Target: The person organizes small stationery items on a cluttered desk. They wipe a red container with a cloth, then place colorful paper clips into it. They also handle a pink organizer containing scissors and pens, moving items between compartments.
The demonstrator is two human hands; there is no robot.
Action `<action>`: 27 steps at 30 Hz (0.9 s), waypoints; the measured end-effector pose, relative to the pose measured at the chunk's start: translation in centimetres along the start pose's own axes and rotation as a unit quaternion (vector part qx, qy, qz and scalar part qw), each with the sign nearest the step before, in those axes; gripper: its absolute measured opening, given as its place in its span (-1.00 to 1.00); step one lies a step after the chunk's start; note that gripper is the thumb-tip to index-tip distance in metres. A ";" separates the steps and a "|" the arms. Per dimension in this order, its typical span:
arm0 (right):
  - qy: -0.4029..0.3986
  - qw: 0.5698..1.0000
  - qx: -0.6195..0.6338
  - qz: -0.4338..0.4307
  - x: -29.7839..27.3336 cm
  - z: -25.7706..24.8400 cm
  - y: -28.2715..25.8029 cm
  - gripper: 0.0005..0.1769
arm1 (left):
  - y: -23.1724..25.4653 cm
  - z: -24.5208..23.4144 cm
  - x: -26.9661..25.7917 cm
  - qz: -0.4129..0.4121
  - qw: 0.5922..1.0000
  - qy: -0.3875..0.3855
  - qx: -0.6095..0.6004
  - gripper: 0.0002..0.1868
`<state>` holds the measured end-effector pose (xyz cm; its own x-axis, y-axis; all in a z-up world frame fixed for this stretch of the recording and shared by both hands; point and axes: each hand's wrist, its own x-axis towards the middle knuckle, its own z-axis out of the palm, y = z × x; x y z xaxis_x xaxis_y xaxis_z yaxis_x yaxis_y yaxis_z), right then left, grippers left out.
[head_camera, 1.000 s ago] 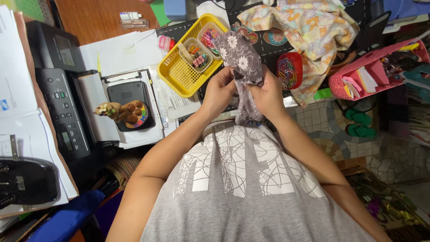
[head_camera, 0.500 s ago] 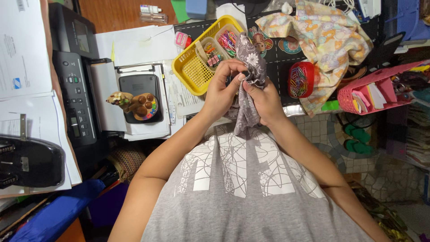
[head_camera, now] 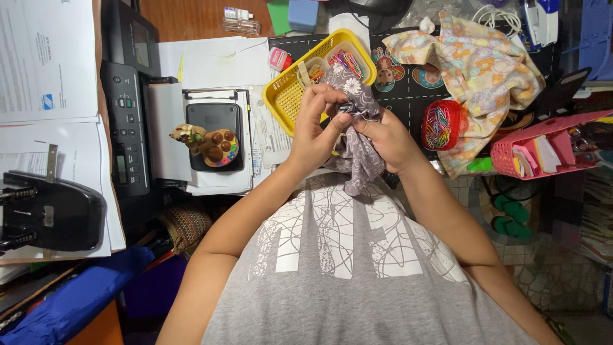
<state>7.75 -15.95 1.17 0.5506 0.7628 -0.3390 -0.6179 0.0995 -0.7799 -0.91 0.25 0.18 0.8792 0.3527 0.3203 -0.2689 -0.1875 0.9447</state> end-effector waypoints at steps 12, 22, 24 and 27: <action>0.087 0.994 -0.060 0.031 -0.6 -1.9 0.3 -0.76 | -2.0 -3.8 2.4 -0.211 0.928 0.020 -0.308 -0.72; 0.096 0.900 -0.413 -0.102 -0.5 -1.1 0.6 -0.75 | -4.5 1.3 -0.2 -0.266 0.918 -0.089 -0.281 -0.82; 0.108 0.886 -0.440 -0.100 -1.2 -1.0 0.2 -0.76 | -3.9 2.0 -0.1 -0.245 0.943 -0.111 -0.194 -0.82; 0.149 0.870 -0.463 -0.086 -1.8 -1.0 -0.1 -0.77 | -3.4 2.0 0.5 -0.232 0.948 -0.153 -0.153 -0.81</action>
<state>7.37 -17.94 1.33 0.7969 0.5740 -0.1884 0.1287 -0.4660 -0.8754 1.26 -0.79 -3.00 0.9912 0.0410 -0.1257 0.1142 0.2145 0.9700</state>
